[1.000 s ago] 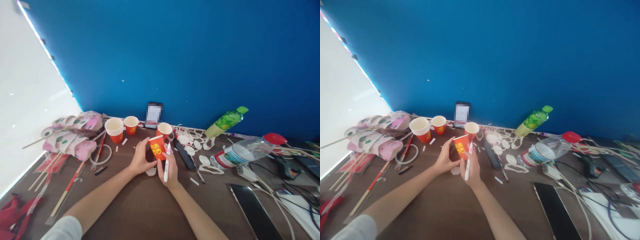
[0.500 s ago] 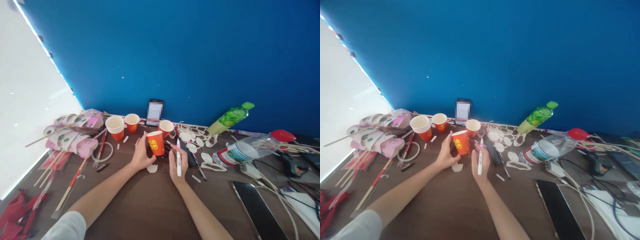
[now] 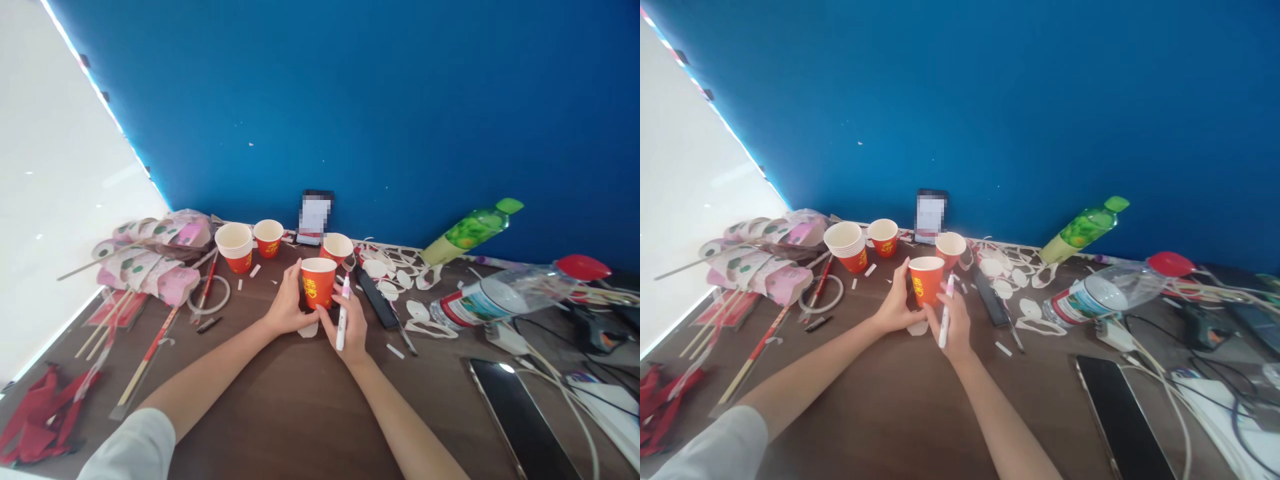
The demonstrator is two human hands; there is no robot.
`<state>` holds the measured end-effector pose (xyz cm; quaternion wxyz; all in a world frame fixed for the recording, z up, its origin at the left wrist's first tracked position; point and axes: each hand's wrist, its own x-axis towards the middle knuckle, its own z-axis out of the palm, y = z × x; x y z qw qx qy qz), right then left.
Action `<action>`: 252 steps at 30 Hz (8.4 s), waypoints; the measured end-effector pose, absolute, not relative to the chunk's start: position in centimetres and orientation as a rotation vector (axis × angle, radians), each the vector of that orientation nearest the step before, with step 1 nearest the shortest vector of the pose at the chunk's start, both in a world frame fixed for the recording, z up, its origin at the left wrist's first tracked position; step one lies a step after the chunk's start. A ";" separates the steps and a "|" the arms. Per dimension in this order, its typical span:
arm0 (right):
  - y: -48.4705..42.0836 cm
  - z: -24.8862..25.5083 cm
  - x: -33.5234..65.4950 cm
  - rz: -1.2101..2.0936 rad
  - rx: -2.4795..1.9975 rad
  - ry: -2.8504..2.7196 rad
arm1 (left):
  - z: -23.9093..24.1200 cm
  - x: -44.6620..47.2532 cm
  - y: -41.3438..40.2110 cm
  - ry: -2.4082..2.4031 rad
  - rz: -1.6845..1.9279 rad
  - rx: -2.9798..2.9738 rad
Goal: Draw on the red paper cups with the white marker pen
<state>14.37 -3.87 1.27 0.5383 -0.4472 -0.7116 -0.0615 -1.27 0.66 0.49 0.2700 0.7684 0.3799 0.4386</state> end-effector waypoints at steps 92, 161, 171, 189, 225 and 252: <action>-3.1 1.1 15.5 0.814 -0.963 -0.991 | -0.4 -1.0 1.1 1.350 1.433 2.392; -4.8 2.5 13.3 0.625 -1.244 -1.242 | 0.6 -0.9 0.6 1.246 1.347 2.532; -4.5 2.0 13.5 0.571 -1.261 -1.231 | 0.5 -0.9 0.6 1.242 1.342 2.526; -4.1 1.2 13.9 0.703 -1.132 -1.153 | 0.5 -1.0 0.8 1.226 1.359 2.495; -3.7 1.8 14.3 0.751 -1.211 -1.067 | 1.2 -1.9 1.4 1.116 1.066 2.065; -3.5 1.2 14.6 0.890 -1.070 -0.938 | 1.0 -1.9 1.5 1.128 1.095 2.001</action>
